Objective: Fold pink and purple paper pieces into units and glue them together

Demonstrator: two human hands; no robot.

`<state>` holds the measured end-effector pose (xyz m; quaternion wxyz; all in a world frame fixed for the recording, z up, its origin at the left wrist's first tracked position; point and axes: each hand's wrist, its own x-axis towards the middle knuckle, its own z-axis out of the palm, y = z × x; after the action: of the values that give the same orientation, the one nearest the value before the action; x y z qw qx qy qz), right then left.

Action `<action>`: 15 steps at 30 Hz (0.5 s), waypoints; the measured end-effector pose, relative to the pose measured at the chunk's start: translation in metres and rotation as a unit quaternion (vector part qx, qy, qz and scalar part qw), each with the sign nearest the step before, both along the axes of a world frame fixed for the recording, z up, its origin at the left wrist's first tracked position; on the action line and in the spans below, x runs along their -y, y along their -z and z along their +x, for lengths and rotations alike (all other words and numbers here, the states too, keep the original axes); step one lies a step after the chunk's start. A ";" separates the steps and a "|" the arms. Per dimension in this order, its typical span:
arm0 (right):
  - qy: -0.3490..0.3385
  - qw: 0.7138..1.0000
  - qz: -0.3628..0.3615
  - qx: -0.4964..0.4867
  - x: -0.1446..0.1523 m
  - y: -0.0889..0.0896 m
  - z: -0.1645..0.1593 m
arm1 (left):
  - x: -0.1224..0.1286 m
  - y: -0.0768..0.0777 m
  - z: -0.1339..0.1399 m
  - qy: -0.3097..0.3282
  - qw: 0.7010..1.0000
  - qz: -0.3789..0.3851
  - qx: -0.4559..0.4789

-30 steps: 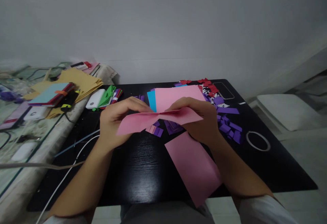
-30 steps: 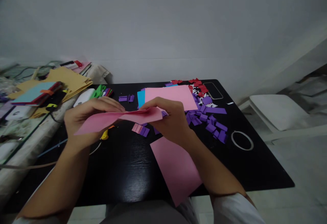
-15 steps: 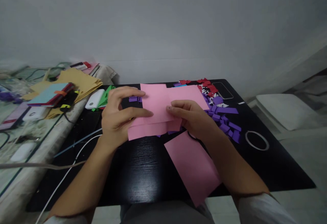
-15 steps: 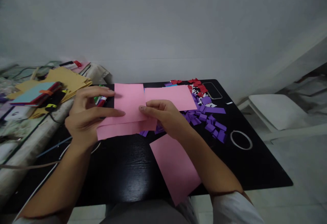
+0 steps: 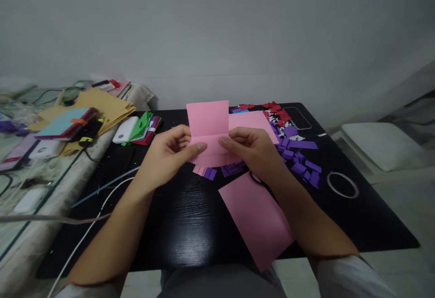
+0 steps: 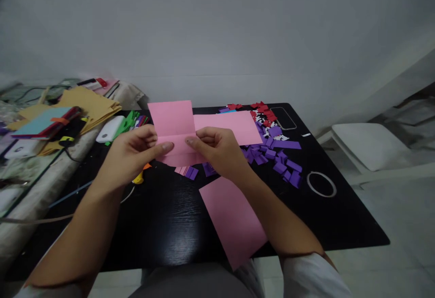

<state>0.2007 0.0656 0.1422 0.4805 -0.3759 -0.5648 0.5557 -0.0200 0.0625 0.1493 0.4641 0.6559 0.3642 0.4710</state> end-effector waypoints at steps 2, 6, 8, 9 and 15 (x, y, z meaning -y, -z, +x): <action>0.001 1.000 -0.003 0.012 -0.001 0.001 0.000 | 0.000 -0.003 0.001 -0.010 1.000 0.005 -0.020; 0.000 1.000 -0.008 0.026 -0.002 0.002 0.001 | -0.002 -0.005 0.000 -0.016 0.999 0.016 -0.039; 0.000 1.000 -0.006 0.030 -0.003 0.002 0.002 | -0.002 -0.005 -0.001 -0.017 0.999 0.012 -0.036; 0.000 0.999 -0.006 0.032 -0.003 0.002 0.002 | -0.001 -0.006 -0.001 -0.019 0.999 0.008 -0.034; 0.000 0.999 -0.001 0.037 -0.003 0.003 0.002 | -0.001 -0.008 0.000 -0.021 0.998 0.005 -0.053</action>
<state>0.2024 0.0688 0.1390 0.4590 -0.3969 -0.5812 0.5422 -0.0203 0.0630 0.1569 0.4311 0.6743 0.4000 0.4467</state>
